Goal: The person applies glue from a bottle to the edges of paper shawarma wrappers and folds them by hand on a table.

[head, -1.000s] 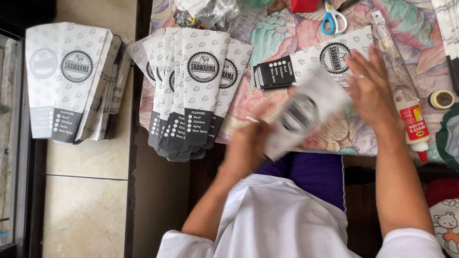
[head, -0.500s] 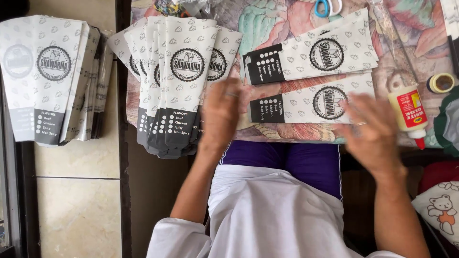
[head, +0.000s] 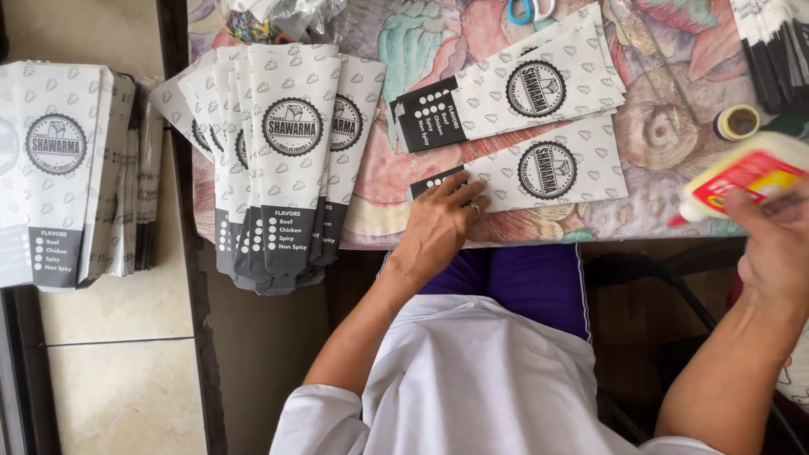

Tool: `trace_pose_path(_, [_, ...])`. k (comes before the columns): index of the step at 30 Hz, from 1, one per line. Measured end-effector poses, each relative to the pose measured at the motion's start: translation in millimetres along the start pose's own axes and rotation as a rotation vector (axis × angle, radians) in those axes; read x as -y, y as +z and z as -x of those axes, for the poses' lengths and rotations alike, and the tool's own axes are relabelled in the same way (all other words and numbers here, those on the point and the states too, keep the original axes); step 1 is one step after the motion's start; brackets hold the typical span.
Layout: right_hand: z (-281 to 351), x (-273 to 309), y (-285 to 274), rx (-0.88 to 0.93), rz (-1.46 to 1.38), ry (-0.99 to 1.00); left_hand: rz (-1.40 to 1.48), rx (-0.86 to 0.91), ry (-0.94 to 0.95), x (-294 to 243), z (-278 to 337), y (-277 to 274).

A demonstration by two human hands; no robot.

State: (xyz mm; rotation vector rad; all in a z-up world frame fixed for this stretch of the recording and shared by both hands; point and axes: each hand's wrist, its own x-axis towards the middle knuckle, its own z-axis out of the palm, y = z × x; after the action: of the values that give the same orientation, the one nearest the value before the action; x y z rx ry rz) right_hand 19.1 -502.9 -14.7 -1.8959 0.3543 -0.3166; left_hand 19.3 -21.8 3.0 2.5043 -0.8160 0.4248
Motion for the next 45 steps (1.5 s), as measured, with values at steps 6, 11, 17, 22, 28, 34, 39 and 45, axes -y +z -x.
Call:
trace_pose_path(6, [42, 32, 18, 0.006, -0.434, -0.063, 0.156, -0.020, -0.016, -1, -16, -22])
trace_pose_path(11, [57, 59, 62, -0.089, -0.359, -0.265, 0.189, 0.043, -0.096, 4, -26, -36])
trace_pose_path(17, [55, 76, 49, -0.045, -0.533, -0.161, 0.024, 0.064, -0.005, 1, -14, -24])
trace_pose_path(22, [63, 75, 31, 0.059, -0.479, -0.123, -0.006, 0.022, 0.009, 3, -10, -12])
trace_pose_path(28, [62, 47, 39, -0.159, -0.396, -0.265, 0.013, -0.027, -0.011, -4, -23, -28])
trace_pose_path(34, [73, 59, 88, -0.117, -0.299, -0.312, 0.101, -0.074, -0.072, 2, -27, -29])
trace_pose_path(39, [70, 62, 101, -0.033, -0.252, -0.245, 0.147, -0.037, -0.169, 4, -28, -29])
trace_pose_path(45, [55, 58, 68, -0.109, -0.260, -0.270, 0.178, -0.035, -0.199, 7, -28, -29])
